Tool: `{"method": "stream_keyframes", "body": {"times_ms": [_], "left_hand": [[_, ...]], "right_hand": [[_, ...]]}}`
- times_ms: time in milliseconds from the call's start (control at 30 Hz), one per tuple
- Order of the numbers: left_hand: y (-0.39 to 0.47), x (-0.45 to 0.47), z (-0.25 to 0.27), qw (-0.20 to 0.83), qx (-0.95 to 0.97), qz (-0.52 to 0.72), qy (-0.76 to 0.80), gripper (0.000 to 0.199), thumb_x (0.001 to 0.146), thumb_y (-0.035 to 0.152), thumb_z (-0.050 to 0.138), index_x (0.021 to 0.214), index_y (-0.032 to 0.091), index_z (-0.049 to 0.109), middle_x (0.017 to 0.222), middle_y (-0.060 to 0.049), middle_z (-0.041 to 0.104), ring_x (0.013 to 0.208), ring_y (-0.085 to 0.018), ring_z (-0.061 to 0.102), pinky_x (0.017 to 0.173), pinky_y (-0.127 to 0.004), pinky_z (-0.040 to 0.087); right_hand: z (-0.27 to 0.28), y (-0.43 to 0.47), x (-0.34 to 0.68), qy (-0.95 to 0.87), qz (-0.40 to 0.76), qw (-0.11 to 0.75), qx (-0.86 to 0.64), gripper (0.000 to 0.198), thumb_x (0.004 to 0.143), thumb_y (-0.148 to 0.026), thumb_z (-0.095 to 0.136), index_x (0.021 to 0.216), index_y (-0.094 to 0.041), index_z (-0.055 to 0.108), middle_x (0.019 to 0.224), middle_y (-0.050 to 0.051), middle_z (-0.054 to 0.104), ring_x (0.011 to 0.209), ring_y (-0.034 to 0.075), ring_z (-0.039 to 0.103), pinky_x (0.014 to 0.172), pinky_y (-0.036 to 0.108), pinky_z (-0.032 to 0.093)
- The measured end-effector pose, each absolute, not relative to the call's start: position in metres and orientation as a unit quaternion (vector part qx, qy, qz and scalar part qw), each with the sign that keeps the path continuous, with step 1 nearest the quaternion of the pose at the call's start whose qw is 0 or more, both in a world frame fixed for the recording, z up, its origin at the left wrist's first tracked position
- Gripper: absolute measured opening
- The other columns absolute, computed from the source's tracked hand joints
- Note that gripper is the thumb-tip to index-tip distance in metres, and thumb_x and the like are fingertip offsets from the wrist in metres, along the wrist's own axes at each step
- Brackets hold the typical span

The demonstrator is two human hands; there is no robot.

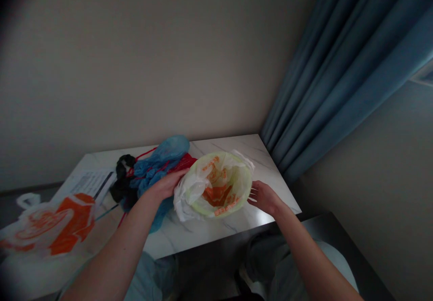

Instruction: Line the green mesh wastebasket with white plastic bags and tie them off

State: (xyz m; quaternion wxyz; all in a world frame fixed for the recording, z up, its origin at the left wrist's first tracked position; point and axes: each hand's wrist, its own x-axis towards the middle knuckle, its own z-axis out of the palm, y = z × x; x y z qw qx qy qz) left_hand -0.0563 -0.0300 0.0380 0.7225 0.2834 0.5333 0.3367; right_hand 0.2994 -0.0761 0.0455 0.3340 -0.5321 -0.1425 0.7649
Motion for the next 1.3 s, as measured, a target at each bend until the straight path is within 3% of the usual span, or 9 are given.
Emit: {"method": "stream_keyframes", "body": {"times_ms": [267,533,633,733,900,1067,1167,1233,1300], "left_hand": [[-0.029,-0.054,0.039,0.731,0.232,0.381,0.517,0.026,0.068,0.024,0.079,0.092,0.015,0.072,0.087,-0.01,0.077,0.081,-0.023,0.071,0.077,-0.033,0.057],[-0.029,-0.052,0.042,0.65,0.302,0.419,0.557,0.036,0.053,0.03,0.086,0.08,0.015,0.069,0.077,-0.006,0.073,0.065,-0.019,0.066,0.061,-0.029,0.052],[-0.029,-0.048,0.042,0.588,0.364,0.443,0.571,0.034,0.053,0.034,0.084,0.077,0.017,0.065,0.072,-0.001,0.069,0.063,-0.015,0.062,0.06,-0.026,0.048],[-0.029,-0.046,0.042,0.533,0.416,0.437,0.593,0.033,0.057,0.038,0.081,0.076,0.018,0.064,0.073,0.0,0.068,0.064,-0.015,0.06,0.062,-0.025,0.045],[-0.029,-0.046,0.04,0.516,0.434,0.424,0.604,0.035,0.057,0.041,0.08,0.077,0.017,0.064,0.071,0.001,0.065,0.063,-0.015,0.058,0.062,-0.026,0.044],[-0.028,-0.049,0.037,0.545,0.403,0.411,0.61,0.039,0.059,0.041,0.079,0.088,0.017,0.07,0.083,-0.005,0.072,0.071,-0.019,0.064,0.065,-0.029,0.048],[-0.027,-0.05,0.035,0.561,0.396,0.398,0.608,0.038,0.061,0.04,0.079,0.089,0.017,0.072,0.087,-0.008,0.074,0.073,-0.021,0.066,0.066,-0.03,0.049],[-0.027,-0.051,0.034,0.553,0.406,0.394,0.612,0.035,0.061,0.04,0.079,0.087,0.017,0.072,0.084,-0.008,0.074,0.071,-0.021,0.066,0.064,-0.029,0.049],[-0.027,-0.051,0.035,0.544,0.42,0.388,0.614,0.034,0.062,0.04,0.079,0.086,0.016,0.072,0.082,-0.007,0.074,0.069,-0.02,0.065,0.062,-0.029,0.048]], "right_hand": [[0.022,-0.092,0.304,-0.145,0.795,0.356,-0.47,0.006,0.086,-0.027,0.065,0.085,-0.022,0.064,0.082,0.001,0.067,0.077,0.014,0.062,0.075,0.027,0.05],[0.021,-0.099,0.301,-0.104,0.836,0.314,-0.437,0.027,0.089,-0.046,0.066,0.1,-0.022,0.06,0.094,0.005,0.067,0.088,0.017,0.065,0.086,0.034,0.052],[0.022,-0.102,0.299,-0.083,0.866,0.257,-0.421,0.048,0.085,-0.063,0.062,0.1,-0.018,0.059,0.098,0.009,0.067,0.093,0.022,0.065,0.088,0.039,0.052],[0.021,-0.103,0.293,-0.081,0.86,0.259,-0.432,0.056,0.084,-0.069,0.058,0.1,-0.016,0.06,0.098,0.01,0.067,0.095,0.022,0.064,0.088,0.039,0.051],[0.018,-0.101,0.284,-0.104,0.828,0.302,-0.461,0.053,0.09,-0.067,0.052,0.098,-0.016,0.063,0.095,0.007,0.069,0.086,0.016,0.064,0.08,0.029,0.052],[0.017,-0.101,0.28,-0.147,0.806,0.359,-0.448,0.035,0.09,-0.052,0.062,0.108,-0.021,0.065,0.103,0.004,0.072,0.088,0.016,0.067,0.078,0.028,0.054],[0.017,-0.099,0.281,-0.197,0.755,0.405,-0.477,0.029,0.083,-0.041,0.073,0.098,-0.018,0.066,0.094,0.005,0.073,0.083,0.018,0.068,0.076,0.03,0.056],[0.018,-0.097,0.283,-0.245,0.695,0.439,-0.514,0.028,0.074,-0.039,0.079,0.081,-0.017,0.062,0.075,0.002,0.069,0.066,0.015,0.064,0.063,0.026,0.055],[0.021,-0.094,0.284,-0.305,0.615,0.464,-0.56,0.037,0.067,-0.038,0.082,0.066,-0.02,0.051,0.055,-0.003,0.058,0.046,0.01,0.052,0.044,0.021,0.044]]}}
